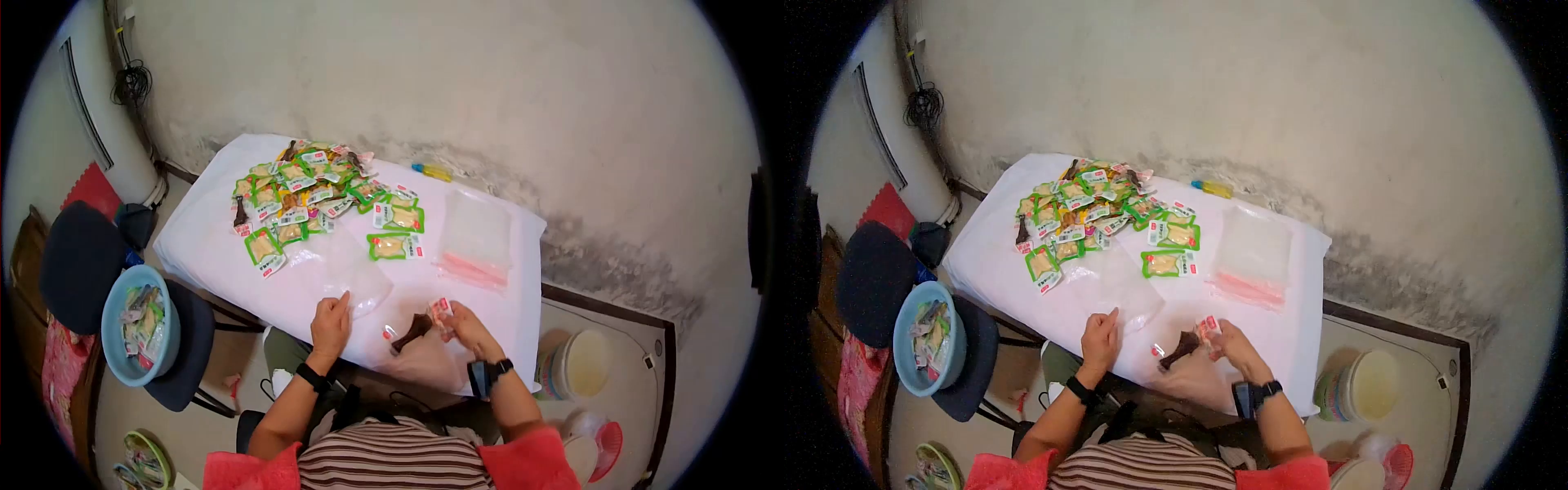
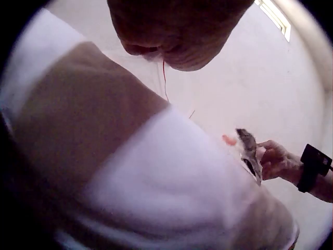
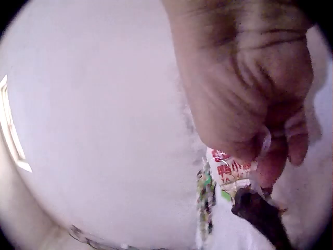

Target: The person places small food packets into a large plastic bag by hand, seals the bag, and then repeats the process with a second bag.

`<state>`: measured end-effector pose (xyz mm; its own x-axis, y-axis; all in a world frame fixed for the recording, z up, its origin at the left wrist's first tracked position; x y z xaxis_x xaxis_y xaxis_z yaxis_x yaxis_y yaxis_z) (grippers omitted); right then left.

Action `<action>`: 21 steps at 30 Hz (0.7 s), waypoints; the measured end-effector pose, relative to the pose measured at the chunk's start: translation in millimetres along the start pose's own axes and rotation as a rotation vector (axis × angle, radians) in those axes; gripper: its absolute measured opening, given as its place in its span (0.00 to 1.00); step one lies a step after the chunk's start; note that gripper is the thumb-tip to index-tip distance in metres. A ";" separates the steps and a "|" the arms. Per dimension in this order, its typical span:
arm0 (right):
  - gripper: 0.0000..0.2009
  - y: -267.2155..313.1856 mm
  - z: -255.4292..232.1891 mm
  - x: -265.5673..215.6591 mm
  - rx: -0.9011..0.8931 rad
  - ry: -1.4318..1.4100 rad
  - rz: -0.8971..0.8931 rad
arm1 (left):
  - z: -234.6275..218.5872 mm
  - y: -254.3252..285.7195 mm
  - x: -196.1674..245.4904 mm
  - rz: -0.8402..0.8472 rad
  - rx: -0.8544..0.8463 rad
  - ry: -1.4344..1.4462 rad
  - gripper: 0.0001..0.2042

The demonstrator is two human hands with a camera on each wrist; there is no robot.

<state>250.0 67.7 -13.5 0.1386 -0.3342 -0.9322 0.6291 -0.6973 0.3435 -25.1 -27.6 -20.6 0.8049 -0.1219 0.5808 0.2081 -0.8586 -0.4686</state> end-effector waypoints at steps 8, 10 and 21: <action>0.07 37.8 57.8 -18.3 -0.039 0.080 -0.332 | -9.2 -5.6 7.9 0.014 -0.036 0.002 0.15; 0.06 34.5 66.0 -13.8 0.008 0.150 -0.418 | -13.7 -9.2 9.5 0.029 -0.048 -0.018 0.14; 0.10 37.9 77.6 -4.8 0.099 0.451 -0.668 | -19.1 -23.7 14.4 -0.079 -0.058 0.071 0.11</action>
<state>213.8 -6.3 12.8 0.0655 0.4456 -0.8928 0.6204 -0.7190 -0.3134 -29.1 -18.5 11.6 0.7453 -0.0864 0.6611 0.2349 -0.8940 -0.3816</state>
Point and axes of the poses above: each hand's wrist, its own y-axis away from the middle knuckle, its own z-axis out of the palm, x = y × z, the point moved 1 cm from there along -y, towards the middle knuckle, and after that the axes turned 11 degrees about -x, right-handed, at the moved point
